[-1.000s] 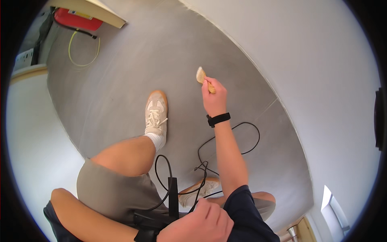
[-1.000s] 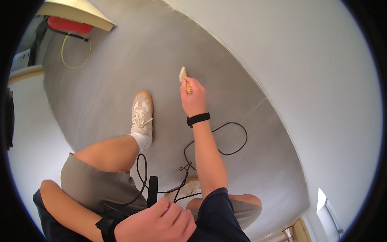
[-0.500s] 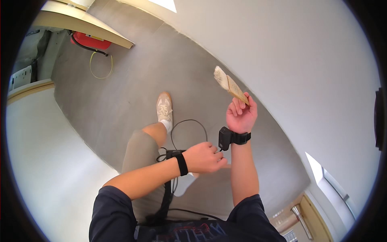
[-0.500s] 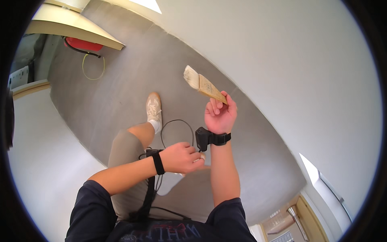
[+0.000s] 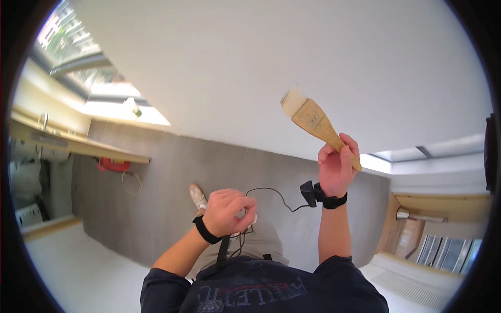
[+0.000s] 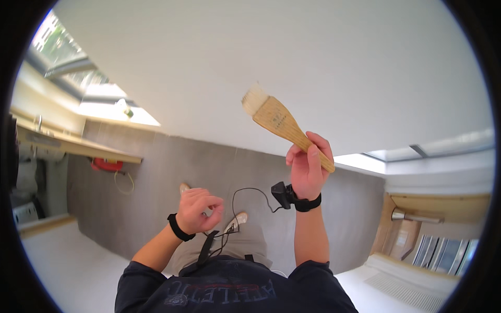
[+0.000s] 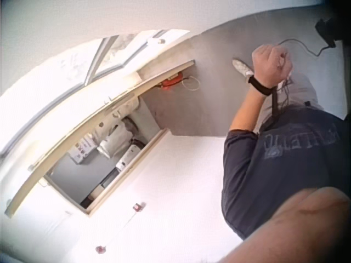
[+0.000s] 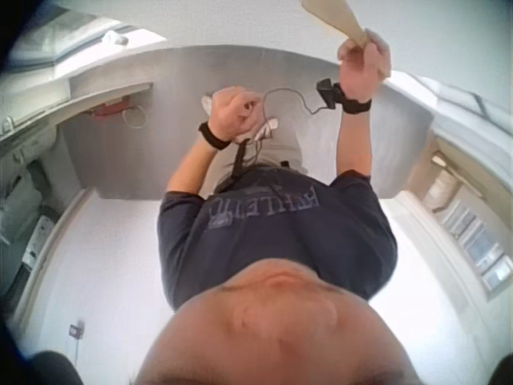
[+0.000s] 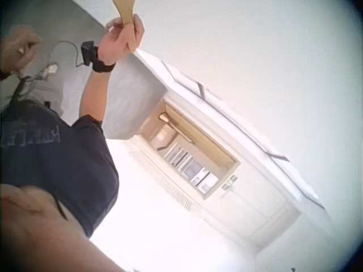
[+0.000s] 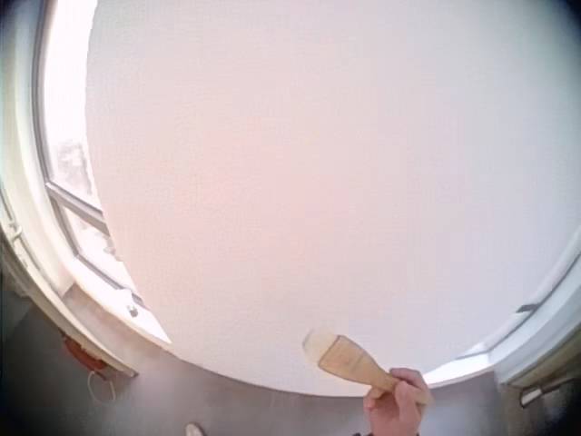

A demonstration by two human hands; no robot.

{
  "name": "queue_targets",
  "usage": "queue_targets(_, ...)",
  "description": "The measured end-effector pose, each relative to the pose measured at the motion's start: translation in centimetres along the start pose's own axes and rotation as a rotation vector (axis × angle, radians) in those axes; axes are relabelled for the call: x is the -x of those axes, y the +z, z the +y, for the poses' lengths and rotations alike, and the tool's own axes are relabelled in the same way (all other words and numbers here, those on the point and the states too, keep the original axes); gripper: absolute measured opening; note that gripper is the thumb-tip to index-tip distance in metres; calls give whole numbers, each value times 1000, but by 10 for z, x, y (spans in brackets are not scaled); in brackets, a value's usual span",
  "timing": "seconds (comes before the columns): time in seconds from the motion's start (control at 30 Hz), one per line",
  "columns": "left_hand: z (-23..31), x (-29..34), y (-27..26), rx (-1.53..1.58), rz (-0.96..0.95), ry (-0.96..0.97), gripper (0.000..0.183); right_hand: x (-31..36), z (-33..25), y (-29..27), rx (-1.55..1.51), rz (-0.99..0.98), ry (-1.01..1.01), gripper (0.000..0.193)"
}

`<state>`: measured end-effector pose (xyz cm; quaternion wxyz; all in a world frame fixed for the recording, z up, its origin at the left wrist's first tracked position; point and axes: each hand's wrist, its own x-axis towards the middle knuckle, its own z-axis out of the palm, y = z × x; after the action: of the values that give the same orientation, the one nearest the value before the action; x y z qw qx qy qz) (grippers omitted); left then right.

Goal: The person is cleaning the wall with a brush and then rubbing it with their hand.

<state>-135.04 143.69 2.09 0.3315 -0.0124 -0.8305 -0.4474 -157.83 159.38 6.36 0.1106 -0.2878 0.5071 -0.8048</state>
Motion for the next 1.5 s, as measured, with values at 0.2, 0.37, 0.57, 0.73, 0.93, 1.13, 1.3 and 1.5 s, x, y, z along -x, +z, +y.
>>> queue_targets(0.2,55,-48,-61,52,66,89,16,-34,-96,11,-453,-9,10,34)
queue_targets(0.37,49,-46,-84,-55,43,-55,18,-39,-116,15,-470,162,-23,31)
queue_targets(0.57,-17,13,-137,-426,-58,-513,21,-51,-113,33,-384,417,-90,32)
queue_targets(0.73,-83,103,-198,-706,85,-937,27,-63,-100,48,-295,429,-139,31)
queue_targets(0.93,-136,213,-223,-678,286,-1135,27,-74,-99,37,-40,401,-176,27)
queue_targets(1.13,-131,229,-178,-533,187,-1377,24,-76,-103,34,274,435,-261,24)
queue_targets(1.3,-122,251,-164,-423,215,-1568,25,-72,-108,-4,517,683,-497,22)
queue_targets(1.5,-127,259,-159,-398,226,-1608,26,-72,-110,-9,856,585,-641,18)
